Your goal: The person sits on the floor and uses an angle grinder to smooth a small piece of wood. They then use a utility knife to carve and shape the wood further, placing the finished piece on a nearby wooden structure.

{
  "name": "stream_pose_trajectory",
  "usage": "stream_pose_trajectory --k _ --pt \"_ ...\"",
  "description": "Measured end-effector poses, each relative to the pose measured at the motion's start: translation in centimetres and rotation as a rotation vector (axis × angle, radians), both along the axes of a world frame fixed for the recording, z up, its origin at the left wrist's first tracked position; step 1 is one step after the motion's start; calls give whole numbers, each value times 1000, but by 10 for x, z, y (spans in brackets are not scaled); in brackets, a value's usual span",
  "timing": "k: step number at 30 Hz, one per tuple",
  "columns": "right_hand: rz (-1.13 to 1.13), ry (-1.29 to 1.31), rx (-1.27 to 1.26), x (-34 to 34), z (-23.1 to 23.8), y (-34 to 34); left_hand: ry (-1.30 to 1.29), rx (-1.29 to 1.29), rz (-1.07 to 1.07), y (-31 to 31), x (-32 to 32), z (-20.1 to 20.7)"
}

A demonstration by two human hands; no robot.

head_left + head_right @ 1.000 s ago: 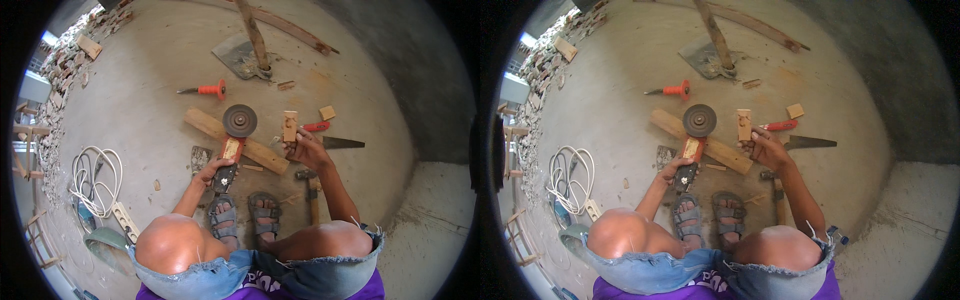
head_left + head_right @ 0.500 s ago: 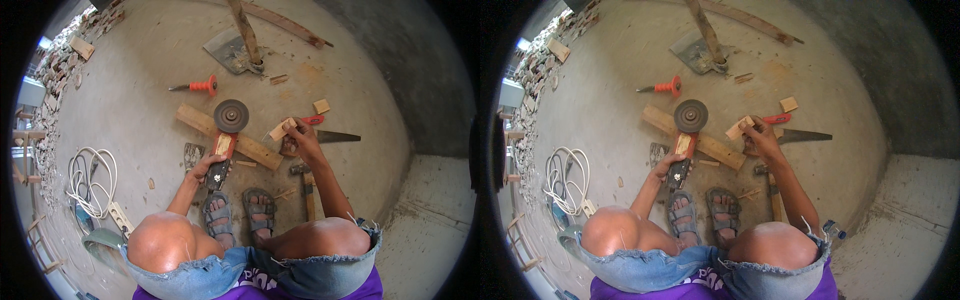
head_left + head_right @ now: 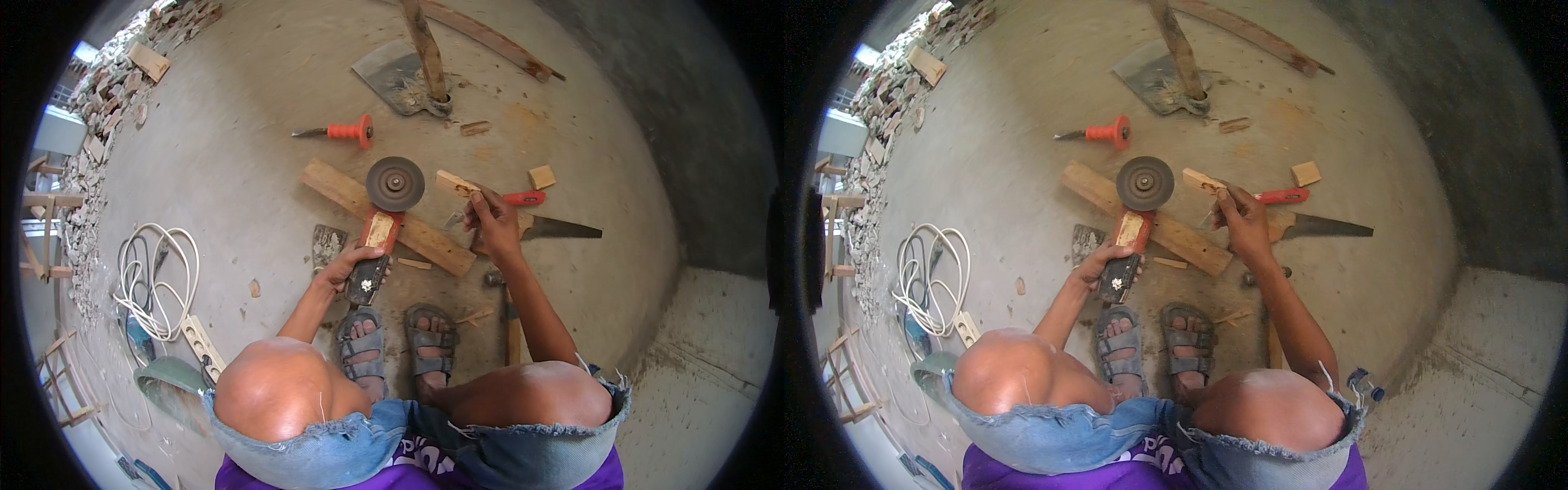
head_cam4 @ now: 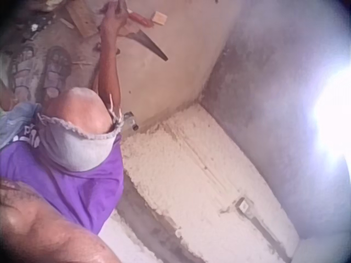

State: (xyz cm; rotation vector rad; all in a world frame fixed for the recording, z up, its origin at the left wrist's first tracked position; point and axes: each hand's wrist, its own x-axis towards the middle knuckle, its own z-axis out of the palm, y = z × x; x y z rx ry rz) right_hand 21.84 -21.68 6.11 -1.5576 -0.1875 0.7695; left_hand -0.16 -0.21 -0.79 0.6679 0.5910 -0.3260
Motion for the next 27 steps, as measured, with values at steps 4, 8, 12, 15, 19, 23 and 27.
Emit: stream_pose_trajectory --k 4,8,12,15,19,23,27 --pt "48 -188 9 -10 -6 6 -7 -2 10 -2 2 5" --pt "57 -219 58 -19 -15 12 5 18 3 -1 2 9" --pt "116 -396 -59 -22 -25 16 -10 2 -15 0 1 6" --pt "183 -529 -99 -19 -28 15 -14 -18 -2 -1 1 4" --pt "249 -740 -98 -14 -23 16 -28 -17 -1 -1 0 3" --pt "298 -757 -81 -9 -15 18 -44 -18 -6 0 0 -2" --pt "324 -790 -65 -4 -15 19 -44 -15 -7 -1 1 -3"
